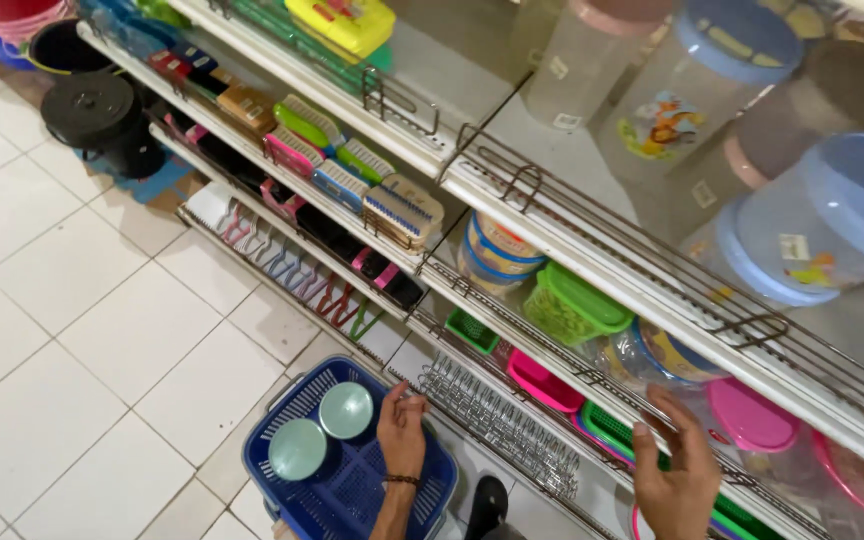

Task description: The person picks plastic storage containers and lids from a retail shelf and places them one at a time into a blue plastic basket on the floor. They occasionally stack containers together in their hands before adding them, gradually filling the basket with the collected containers.

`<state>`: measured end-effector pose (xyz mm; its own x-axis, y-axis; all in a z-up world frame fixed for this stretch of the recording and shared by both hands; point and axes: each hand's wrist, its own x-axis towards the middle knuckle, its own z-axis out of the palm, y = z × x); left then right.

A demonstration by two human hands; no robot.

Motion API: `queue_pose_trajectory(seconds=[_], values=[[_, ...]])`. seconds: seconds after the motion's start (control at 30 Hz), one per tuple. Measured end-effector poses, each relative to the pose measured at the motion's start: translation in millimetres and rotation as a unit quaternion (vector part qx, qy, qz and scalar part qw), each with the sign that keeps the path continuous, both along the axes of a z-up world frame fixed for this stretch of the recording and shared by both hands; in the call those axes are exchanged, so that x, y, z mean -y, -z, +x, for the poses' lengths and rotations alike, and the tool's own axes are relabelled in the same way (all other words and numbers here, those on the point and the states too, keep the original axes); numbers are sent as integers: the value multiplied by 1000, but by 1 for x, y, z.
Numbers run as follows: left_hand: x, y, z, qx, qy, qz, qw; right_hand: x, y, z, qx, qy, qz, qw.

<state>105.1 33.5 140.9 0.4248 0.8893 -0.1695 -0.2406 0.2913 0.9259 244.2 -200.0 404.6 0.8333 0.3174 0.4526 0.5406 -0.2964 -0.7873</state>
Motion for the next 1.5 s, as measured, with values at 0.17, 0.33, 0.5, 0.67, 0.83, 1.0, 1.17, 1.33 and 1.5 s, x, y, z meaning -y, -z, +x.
queue_pose_trajectory(seconds=[0.17,0.33,0.5,0.67,0.83,1.0,1.17,1.33,1.5], values=[[6,-215,51,74,125,180,973,21,-84,4,44,46,62,996],[39,-366,108,197,217,265,919,33,-135,20,-26,0,125,992],[57,-450,199,123,133,380,907,29,-146,57,-78,-74,105,989],[38,-452,287,-12,250,289,924,13,-158,83,-146,-103,130,975],[34,-433,310,-49,435,210,874,10,-161,93,-184,-171,146,957],[36,-437,286,-94,414,220,878,9,-156,92,-147,-193,202,949],[58,-438,238,30,334,283,899,6,-151,68,-94,-199,252,942],[87,-451,148,104,253,329,904,7,-158,30,-59,-201,299,931],[104,-422,63,188,212,275,919,19,-106,25,93,-160,181,966]])
